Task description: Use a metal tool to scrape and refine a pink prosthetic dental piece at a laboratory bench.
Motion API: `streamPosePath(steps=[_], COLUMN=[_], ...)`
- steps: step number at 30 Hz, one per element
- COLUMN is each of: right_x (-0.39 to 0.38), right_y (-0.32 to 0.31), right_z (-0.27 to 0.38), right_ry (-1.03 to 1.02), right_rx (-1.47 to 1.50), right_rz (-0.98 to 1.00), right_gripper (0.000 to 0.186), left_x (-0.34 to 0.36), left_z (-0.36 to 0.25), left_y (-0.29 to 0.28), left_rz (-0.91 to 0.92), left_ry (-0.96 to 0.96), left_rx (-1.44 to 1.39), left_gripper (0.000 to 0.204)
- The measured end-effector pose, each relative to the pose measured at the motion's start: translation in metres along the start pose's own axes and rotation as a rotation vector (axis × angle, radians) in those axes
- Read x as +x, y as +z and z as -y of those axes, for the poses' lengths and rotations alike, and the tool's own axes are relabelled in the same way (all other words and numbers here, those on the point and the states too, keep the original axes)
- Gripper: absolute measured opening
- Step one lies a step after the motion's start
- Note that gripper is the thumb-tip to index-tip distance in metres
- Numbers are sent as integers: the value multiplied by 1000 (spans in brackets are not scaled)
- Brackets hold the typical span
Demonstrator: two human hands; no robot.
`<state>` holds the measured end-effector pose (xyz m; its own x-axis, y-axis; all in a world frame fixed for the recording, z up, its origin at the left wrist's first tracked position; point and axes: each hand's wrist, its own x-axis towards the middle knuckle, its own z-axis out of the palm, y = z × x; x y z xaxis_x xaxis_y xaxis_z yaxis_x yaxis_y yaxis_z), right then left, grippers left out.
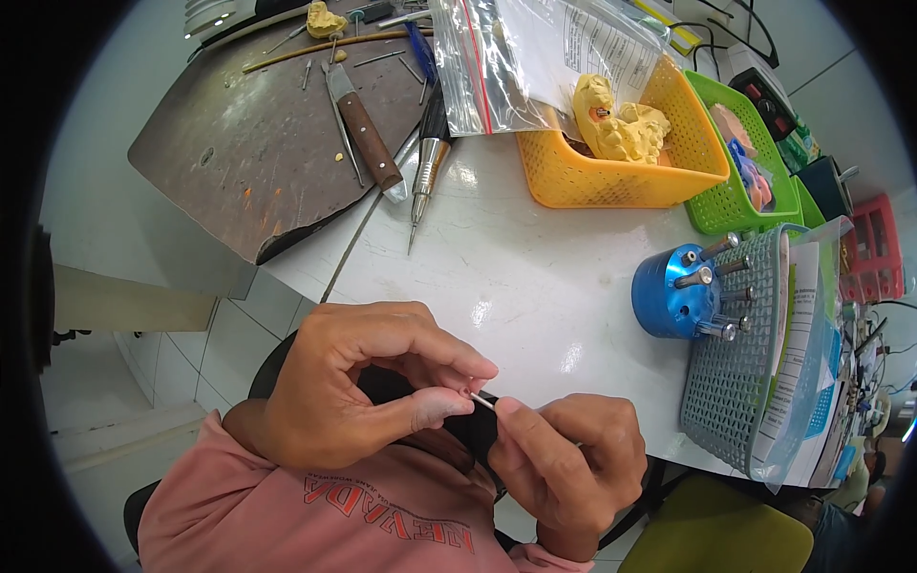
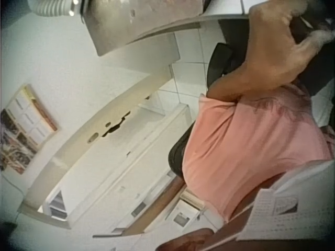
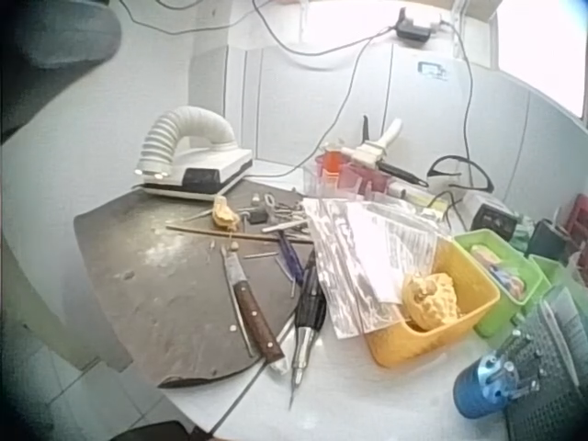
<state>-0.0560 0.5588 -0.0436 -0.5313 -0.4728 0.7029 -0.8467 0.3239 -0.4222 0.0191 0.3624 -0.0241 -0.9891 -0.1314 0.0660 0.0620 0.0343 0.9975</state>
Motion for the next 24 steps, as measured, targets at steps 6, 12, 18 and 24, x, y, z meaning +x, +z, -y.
streamPosePath(steps=[6, 12, 18, 24], right_x=[-1, 0, 1, 0], right_y=[2, 1, 1, 1], right_z=[0, 0, 1, 1], right_ry=[17, 20, 11, 4], right_rx=[-16, -17, -24, -8], right_rz=[-10, -8, -7, 13], right_gripper=[28, 31, 32, 30], left_x=[0, 2, 3, 3], left_z=[-2, 1, 4, 4], left_y=[-1, 0, 2, 2], left_rz=[14, 1, -11, -15], left_ry=[-43, 29, 78, 80], left_rx=[-11, -15, -5, -12], left_gripper=[20, 20, 20, 19])
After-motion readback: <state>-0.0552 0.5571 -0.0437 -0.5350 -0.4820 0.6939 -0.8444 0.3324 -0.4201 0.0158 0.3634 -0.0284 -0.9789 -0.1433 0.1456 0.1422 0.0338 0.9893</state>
